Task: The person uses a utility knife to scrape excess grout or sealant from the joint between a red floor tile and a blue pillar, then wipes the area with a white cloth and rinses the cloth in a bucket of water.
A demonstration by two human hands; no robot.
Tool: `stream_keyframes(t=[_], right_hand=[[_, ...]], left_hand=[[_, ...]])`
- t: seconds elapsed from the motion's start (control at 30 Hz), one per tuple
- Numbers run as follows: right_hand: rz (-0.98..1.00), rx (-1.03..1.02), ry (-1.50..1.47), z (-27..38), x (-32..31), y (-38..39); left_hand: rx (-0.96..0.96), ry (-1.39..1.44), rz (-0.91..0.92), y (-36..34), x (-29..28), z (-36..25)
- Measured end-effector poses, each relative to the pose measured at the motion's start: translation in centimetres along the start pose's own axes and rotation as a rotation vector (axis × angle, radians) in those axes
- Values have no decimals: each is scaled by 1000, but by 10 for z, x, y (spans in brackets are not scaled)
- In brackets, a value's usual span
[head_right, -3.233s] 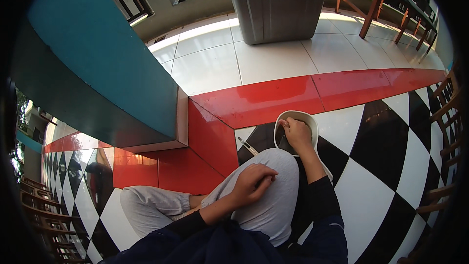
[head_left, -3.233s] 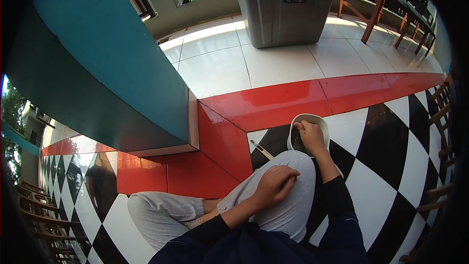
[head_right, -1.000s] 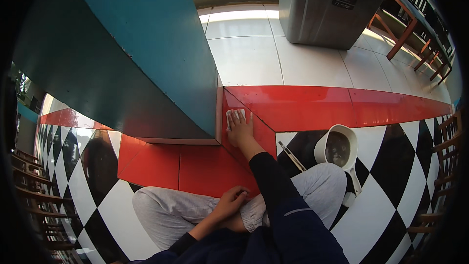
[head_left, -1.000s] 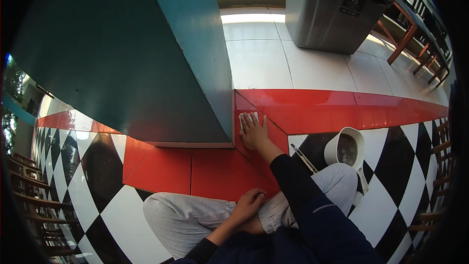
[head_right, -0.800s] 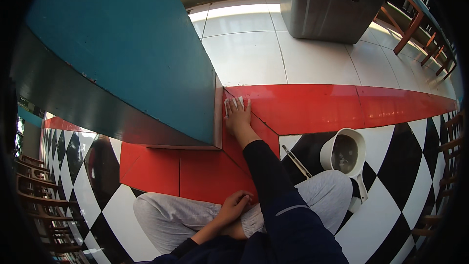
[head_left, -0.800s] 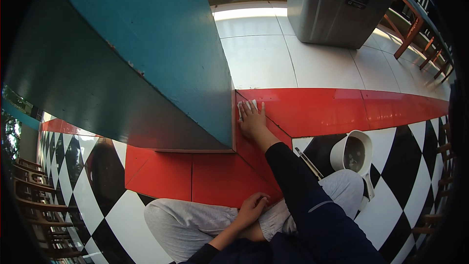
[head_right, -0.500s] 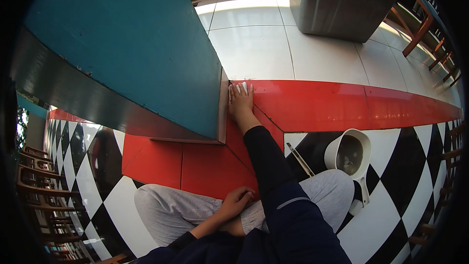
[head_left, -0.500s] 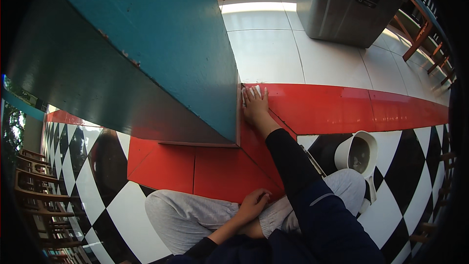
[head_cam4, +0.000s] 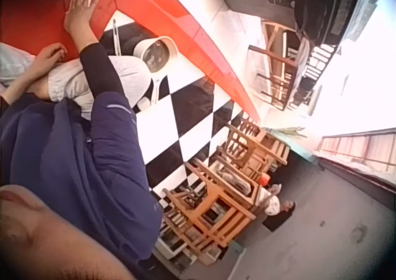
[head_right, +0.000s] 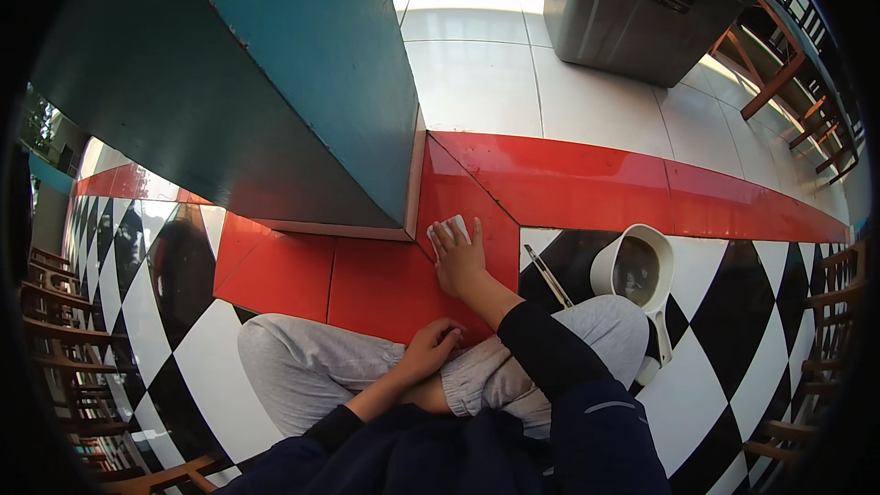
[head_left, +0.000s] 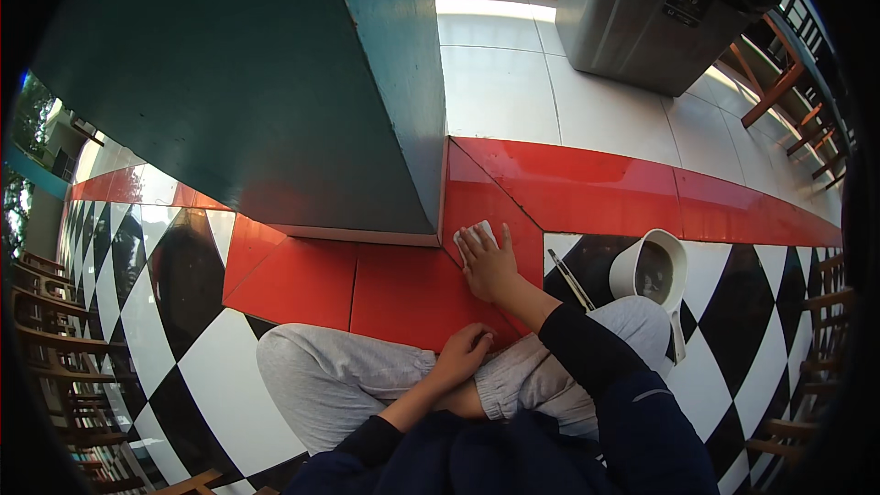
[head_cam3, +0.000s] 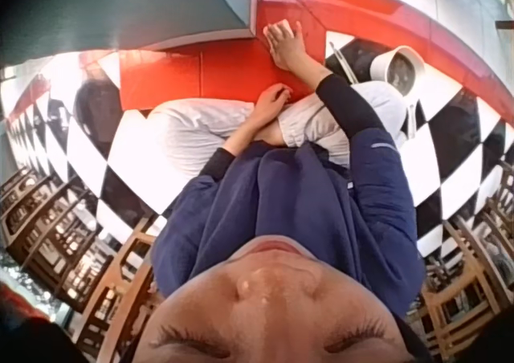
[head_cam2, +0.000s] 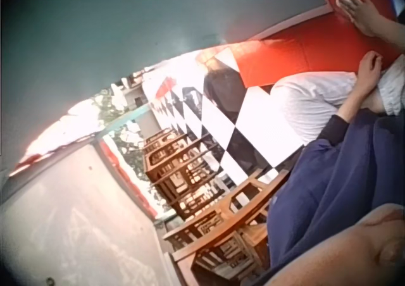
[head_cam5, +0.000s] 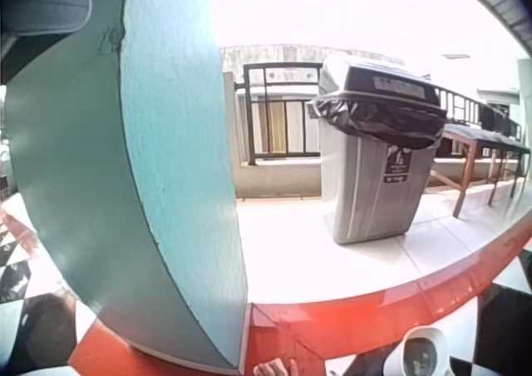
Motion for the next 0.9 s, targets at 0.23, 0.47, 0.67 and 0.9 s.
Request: stream_keyframes(t=[0.23, 0.47, 0.67, 0.9], right_hand=[[-2, 138, -80, 2, -15, -37], [-65, 27, -54, 24, 4, -3], [-35, 182, -63, 18, -11, -31], [-116, 110, -96, 36, 11, 3]], left_hand=[[38, 8, -27, -1, -1, 2], [19, -14, -43, -1, -2, 8], [32, 27, -40, -4, 1, 3], [148, -26, -120, -2, 1, 9]])
Point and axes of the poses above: each hand's wrist, its own y-axis away from the middle knuckle, its own x-axis out of the palm, z = x × y, the point moved 1 cm from there along -y, towards the middle knuckle, and after that the axes turned 6 degrees about z, right-handed, at the moved point
